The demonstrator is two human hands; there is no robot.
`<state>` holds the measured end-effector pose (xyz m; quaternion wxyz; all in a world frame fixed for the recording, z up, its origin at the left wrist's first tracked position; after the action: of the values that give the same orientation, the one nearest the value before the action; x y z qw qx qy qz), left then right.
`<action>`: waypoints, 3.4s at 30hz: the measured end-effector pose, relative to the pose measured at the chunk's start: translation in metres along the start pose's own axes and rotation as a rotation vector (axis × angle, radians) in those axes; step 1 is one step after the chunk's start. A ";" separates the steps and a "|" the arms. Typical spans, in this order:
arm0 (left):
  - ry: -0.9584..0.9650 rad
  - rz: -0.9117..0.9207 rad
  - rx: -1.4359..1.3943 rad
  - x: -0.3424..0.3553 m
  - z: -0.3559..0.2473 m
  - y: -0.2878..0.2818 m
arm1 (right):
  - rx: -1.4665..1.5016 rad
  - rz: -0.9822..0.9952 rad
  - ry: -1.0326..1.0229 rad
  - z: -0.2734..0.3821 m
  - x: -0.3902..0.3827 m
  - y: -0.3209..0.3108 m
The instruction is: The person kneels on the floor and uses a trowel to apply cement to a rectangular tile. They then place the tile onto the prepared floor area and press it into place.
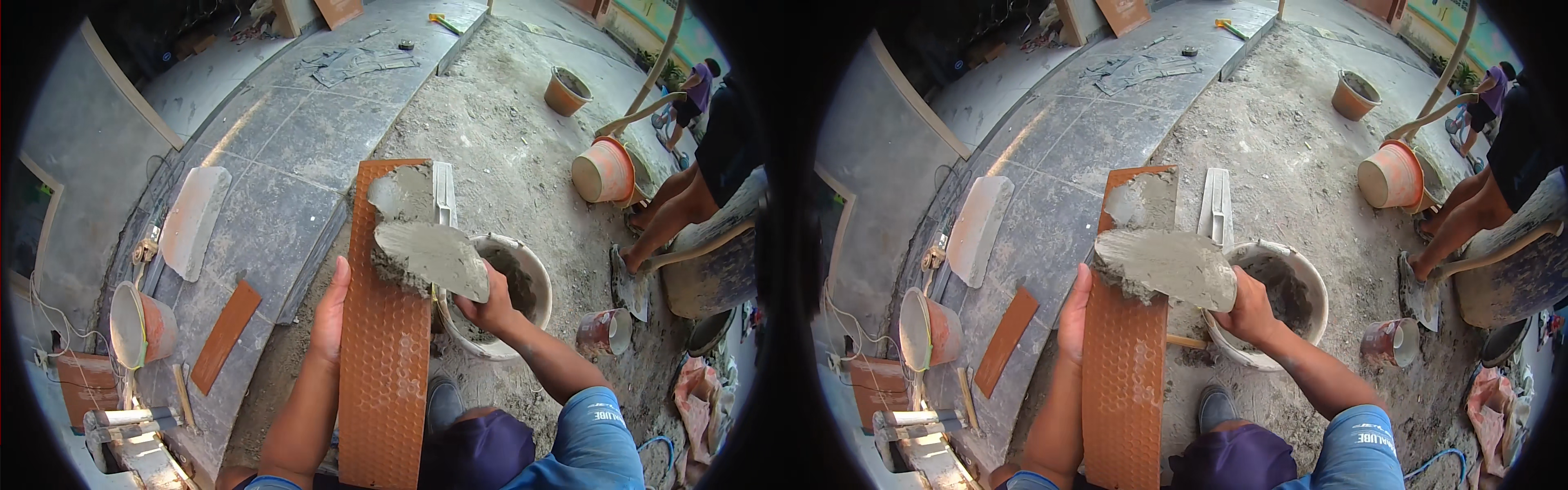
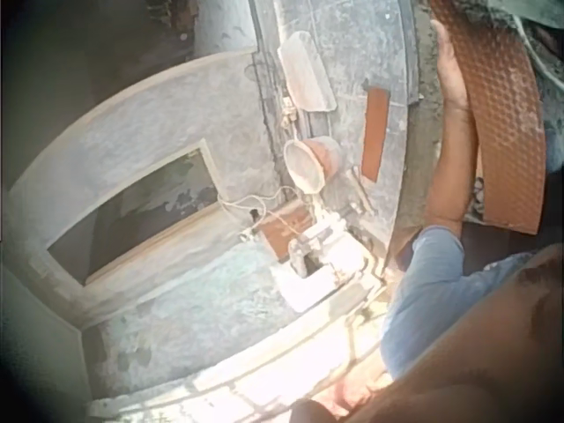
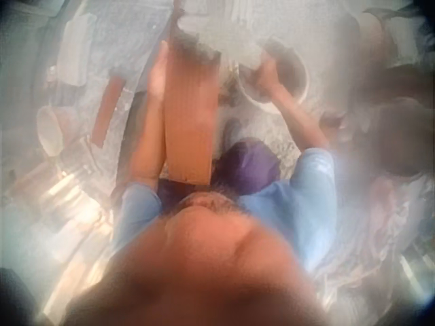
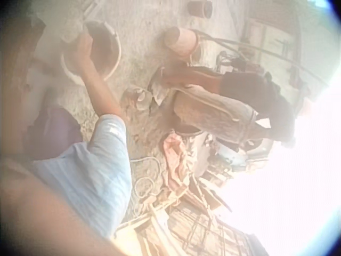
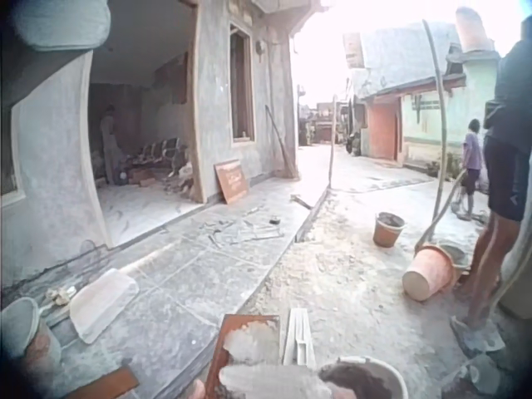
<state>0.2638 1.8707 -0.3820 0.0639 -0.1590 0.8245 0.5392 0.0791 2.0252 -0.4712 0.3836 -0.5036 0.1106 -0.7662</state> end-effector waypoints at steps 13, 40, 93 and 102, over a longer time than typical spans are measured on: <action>0.156 -0.208 0.105 -0.035 -0.015 -0.016 | -0.161 0.381 -0.158 -0.014 -0.051 -0.038; -0.294 -0.088 -0.098 0.098 0.100 -0.133 | 0.725 0.815 1.380 -0.029 -0.091 -0.071; -0.258 -0.096 -0.024 0.106 0.101 -0.137 | 0.312 1.627 1.151 -0.062 -0.066 -0.076; -0.220 -0.141 -0.035 0.113 0.109 -0.134 | 0.717 1.324 1.371 -0.055 -0.071 -0.105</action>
<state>0.1945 1.8985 -0.5749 0.1889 -0.1575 0.7898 0.5619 -0.0034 2.1344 -0.4876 0.7128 0.3510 0.3271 -0.5117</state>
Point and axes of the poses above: each hand's wrist, its own x-axis towards the middle knuckle, its own y-axis out of the palm, z = x × y, the point moved 1 cm from there along x, towards the middle knuckle, and after that the axes turned 11 degrees about -y, right-handed, at the moved point
